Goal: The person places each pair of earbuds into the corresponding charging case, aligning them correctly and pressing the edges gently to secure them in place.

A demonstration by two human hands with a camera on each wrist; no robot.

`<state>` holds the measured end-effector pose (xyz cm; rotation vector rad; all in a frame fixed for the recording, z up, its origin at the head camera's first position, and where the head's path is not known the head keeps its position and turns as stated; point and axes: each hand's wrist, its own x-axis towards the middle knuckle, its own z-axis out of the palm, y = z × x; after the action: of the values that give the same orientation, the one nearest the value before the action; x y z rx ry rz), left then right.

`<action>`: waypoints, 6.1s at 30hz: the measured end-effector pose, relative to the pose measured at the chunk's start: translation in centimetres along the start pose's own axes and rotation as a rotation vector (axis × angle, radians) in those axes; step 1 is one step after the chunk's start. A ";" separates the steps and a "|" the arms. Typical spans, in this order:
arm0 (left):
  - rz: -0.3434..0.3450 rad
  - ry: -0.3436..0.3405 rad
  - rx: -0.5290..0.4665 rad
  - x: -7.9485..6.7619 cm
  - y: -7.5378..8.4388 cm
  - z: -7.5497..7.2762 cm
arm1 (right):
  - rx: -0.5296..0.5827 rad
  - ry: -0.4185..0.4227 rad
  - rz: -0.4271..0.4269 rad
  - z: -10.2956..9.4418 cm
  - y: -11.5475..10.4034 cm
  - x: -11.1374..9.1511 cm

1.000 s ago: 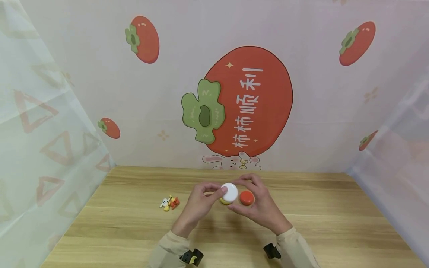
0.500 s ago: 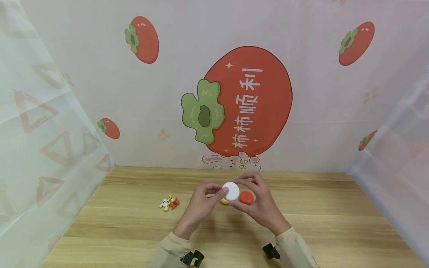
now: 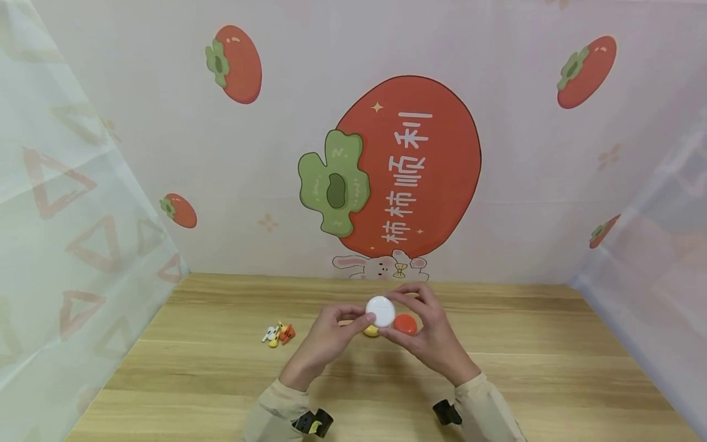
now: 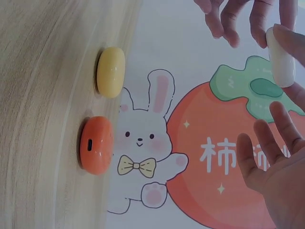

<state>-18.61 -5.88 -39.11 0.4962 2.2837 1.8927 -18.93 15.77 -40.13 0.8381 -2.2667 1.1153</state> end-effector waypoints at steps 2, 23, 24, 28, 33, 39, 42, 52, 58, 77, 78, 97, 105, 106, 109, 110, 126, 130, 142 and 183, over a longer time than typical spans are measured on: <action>0.001 0.025 -0.003 0.0 0.0 0.0 | 0.005 0.001 0.018 0.0 -0.1 0.1; 0.067 0.148 -0.084 0.0 0.2 0.2 | 0.214 -0.038 0.297 -0.1 0.0 0.2; 0.068 0.148 -0.085 0.0 0.2 0.2 | 0.231 -0.042 0.306 -0.2 0.0 0.2; 0.074 0.140 -0.095 0.0 0.1 0.2 | 0.290 -0.051 0.331 -0.3 0.0 0.2; 0.093 0.123 -0.103 0.0 0.0 0.3 | 0.349 -0.052 0.331 -0.3 0.0 0.1; 0.092 0.106 -0.085 -0.1 -0.1 0.3 | 0.371 -0.058 0.309 -0.4 0.0 0.2; 0.089 0.103 -0.080 -0.2 -0.1 0.4 | 0.377 -0.059 0.303 -0.4 0.0 0.2; 0.092 0.098 -0.080 -0.2 -0.1 0.4 | 0.397 -0.058 0.330 -0.4 -0.2 0.2; 0.098 0.091 -0.070 -0.2 0.0 0.5 | 0.395 -0.062 0.312 -0.3 -0.2 0.2; 0.097 0.105 -0.044 -0.4 0.2 0.6 | 0.380 -0.059 0.302 -0.3 -0.1 0.1; 0.098 0.109 -0.045 -0.4 0.2 0.6 | 0.383 -0.059 0.300 -0.3 0.0 0.1; 0.069 0.094 0.016 -0.3 0.2 0.5 | 0.384 -0.053 0.277 -0.2 -0.1 0.1; 0.077 0.129 0.080 -0.4 0.6 0.2 | 0.381 -0.066 0.252 -0.1 -0.1 0.1; 0.083 0.133 0.088 -0.4 0.7 0.2 | 0.387 -0.070 0.253 -0.1 -0.1 0.1; 0.099 0.142 0.098 -0.4 0.7 0.3 | 0.409 -0.084 0.264 0.0 -0.2 0.1; 0.107 0.145 0.098 -0.4 0.6 0.3 | 0.412 -0.088 0.267 0.1 -0.2 0.1; 0.142 0.189 0.108 -0.4 0.7 0.5 | 0.378 -0.111 0.251 0.3 -0.2 0.1; 0.128 0.205 0.119 -0.4 0.7 0.6 | 0.384 -0.120 0.241 0.3 -0.2 0.0; 0.110 0.239 0.125 -0.3 0.6 0.7 | 0.369 -0.125 0.253 0.5 -0.2 0.1; 0.172 0.377 0.252 -1.0 0.8 -5.9 | 0.330 -0.056 0.308 -0.9 0.5 0.0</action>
<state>-19.32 -11.61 -37.28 0.4024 2.8298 1.9209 -19.21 16.70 -39.91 0.6574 -2.3473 1.6576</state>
